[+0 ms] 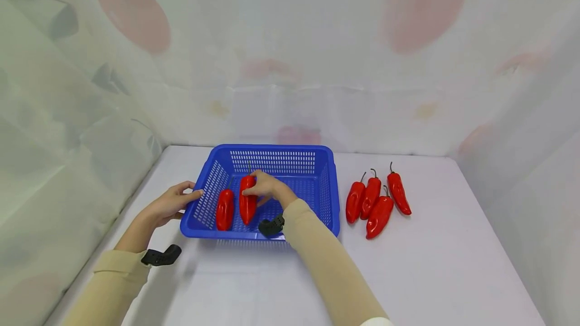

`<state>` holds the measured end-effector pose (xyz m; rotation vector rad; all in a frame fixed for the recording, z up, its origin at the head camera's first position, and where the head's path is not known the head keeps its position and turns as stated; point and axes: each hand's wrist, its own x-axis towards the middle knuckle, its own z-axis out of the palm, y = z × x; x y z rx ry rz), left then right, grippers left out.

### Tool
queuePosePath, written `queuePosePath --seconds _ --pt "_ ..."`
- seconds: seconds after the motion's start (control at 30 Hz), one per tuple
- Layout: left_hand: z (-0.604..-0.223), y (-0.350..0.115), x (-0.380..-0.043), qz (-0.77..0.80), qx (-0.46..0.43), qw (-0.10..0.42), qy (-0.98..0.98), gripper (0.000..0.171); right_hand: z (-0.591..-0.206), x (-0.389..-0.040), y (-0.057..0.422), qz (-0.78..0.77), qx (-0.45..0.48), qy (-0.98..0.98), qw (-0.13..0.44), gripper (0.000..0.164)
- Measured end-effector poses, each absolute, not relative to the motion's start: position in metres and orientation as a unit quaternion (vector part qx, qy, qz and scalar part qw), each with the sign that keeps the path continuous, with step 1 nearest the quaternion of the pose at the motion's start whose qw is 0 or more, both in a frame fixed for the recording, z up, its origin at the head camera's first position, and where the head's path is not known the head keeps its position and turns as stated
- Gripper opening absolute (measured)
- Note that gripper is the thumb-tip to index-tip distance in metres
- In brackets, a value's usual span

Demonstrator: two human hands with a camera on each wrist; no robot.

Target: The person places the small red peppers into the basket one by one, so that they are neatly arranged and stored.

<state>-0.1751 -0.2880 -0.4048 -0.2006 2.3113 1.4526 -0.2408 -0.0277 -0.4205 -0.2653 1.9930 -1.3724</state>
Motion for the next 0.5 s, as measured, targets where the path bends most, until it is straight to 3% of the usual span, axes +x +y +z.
queuePosePath --seconds 0.5 --pt "-0.4044 -0.2883 -0.1758 0.526 -0.069 0.206 0.822 0.043 -0.4292 -0.2448 -0.0375 -0.476 -0.114 0.791 0.367 0.065"
